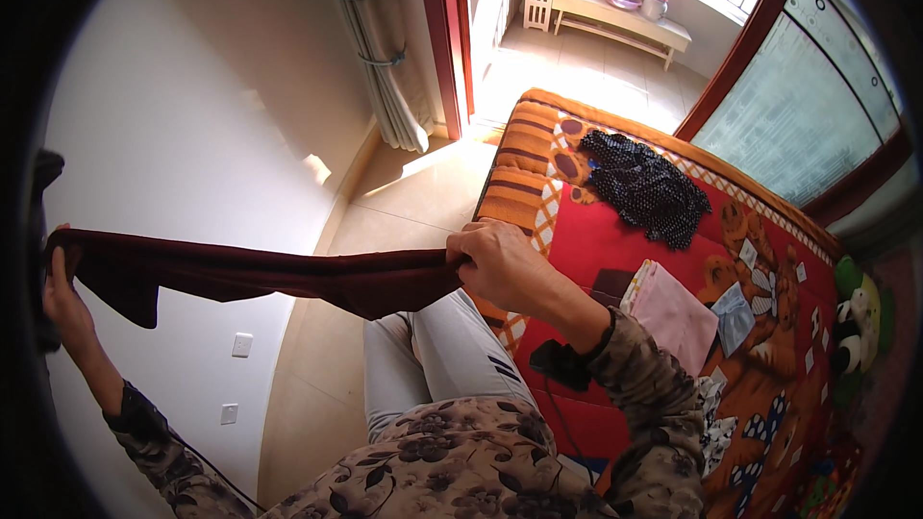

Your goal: The person folds a pink garment and a maroon garment on a bed. They smooth and align each item, fold them into compact rectangles, and place them in a neat stack.

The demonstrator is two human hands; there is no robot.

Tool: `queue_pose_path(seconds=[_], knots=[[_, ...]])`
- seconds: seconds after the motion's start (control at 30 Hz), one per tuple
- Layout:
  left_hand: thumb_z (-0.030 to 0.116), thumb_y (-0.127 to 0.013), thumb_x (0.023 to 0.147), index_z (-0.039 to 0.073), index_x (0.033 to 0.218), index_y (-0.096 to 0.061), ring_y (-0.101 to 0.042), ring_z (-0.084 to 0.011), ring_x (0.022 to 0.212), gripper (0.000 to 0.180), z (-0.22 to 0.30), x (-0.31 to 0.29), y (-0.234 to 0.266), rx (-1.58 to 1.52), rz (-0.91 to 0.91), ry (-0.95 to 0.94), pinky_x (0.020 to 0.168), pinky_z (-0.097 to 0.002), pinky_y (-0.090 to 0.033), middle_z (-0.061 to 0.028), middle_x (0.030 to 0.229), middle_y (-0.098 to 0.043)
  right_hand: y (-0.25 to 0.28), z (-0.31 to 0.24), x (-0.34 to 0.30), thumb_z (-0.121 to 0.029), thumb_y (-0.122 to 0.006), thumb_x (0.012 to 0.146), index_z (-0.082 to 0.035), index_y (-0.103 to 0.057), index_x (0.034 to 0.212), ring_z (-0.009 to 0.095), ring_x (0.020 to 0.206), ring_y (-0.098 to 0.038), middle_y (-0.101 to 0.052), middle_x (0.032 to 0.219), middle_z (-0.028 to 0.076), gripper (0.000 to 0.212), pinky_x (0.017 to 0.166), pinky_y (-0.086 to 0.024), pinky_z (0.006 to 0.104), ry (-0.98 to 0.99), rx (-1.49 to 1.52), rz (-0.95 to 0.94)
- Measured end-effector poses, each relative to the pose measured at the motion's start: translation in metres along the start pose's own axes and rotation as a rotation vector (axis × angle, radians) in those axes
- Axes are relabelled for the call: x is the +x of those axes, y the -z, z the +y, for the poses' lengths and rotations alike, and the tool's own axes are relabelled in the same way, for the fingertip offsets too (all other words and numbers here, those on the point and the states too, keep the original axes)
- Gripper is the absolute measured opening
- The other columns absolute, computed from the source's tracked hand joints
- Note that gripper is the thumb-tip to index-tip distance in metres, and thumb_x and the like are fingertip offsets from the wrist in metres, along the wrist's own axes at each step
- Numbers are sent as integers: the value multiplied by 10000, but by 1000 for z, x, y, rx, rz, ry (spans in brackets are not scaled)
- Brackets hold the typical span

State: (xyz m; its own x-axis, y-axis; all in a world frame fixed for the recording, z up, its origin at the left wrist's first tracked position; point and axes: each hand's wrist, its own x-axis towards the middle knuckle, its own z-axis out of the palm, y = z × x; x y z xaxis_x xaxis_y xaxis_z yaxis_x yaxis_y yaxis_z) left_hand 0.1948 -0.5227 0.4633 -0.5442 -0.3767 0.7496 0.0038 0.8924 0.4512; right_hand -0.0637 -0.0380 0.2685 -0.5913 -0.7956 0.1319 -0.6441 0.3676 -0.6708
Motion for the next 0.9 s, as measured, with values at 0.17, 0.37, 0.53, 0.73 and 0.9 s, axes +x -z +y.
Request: queue_pose_path(seconds=[0.17, 0.37, 0.53, 0.73, 0.9], knots=[[196, -454, 971, 34, 1202, -584, -585, -238, 1096, 311, 0, 1, 3, -5, -33, 25, 986, -344, -439, -133, 1160, -618, 0, -2, -2, -33, -570, 696, -23, -644, 858, 341, 801, -617, -645, 793, 162, 178, 731, -489, 423, -126, -64, -2], [205, -449, 972, 40, 1212, -577, -574, -234, 1110, 318, 3, -3, 3, 11, -52, 21, 996, -347, -428, -127, 1173, -611, -7, 6, 1, -6, -589, 708, -27, -666, 862, 214, 723, -645, -649, 737, 124, 174, 654, -507, 311, -276, 382, 6], [168, -454, 973, 31, 1231, -546, -584, -238, 1090, 306, 9, -6, -10, -28, 0, 81, 982, -339, -442, -131, 1153, -615, -7, 14, 5, -13, -617, 714, -18, -673, 844, 131, 677, -625, -633, 689, 80, 142, 599, -493, 267, -320, 623, 72], [148, -471, 966, 39, 1250, -475, -602, -245, 1066, 304, 22, -5, -31, -16, -80, 28, 954, -339, -469, -142, 1141, -616, 4, 19, 20, -41, -621, 730, -25, -686, 872, 156, 692, -627, -645, 712, 81, 157, 608, -499, 272, -311, 370, 88], [153, -471, 965, 38, 1259, -488, -598, -249, 1074, 316, 27, -9, -30, 2, -16, 35, 956, -339, -468, -139, 1156, -611, 1, 13, 21, -25, -577, 765, 3, -640, 882, 137, 686, -654, -660, 738, 102, 136, 575, -505, 232, -334, 553, 79]])
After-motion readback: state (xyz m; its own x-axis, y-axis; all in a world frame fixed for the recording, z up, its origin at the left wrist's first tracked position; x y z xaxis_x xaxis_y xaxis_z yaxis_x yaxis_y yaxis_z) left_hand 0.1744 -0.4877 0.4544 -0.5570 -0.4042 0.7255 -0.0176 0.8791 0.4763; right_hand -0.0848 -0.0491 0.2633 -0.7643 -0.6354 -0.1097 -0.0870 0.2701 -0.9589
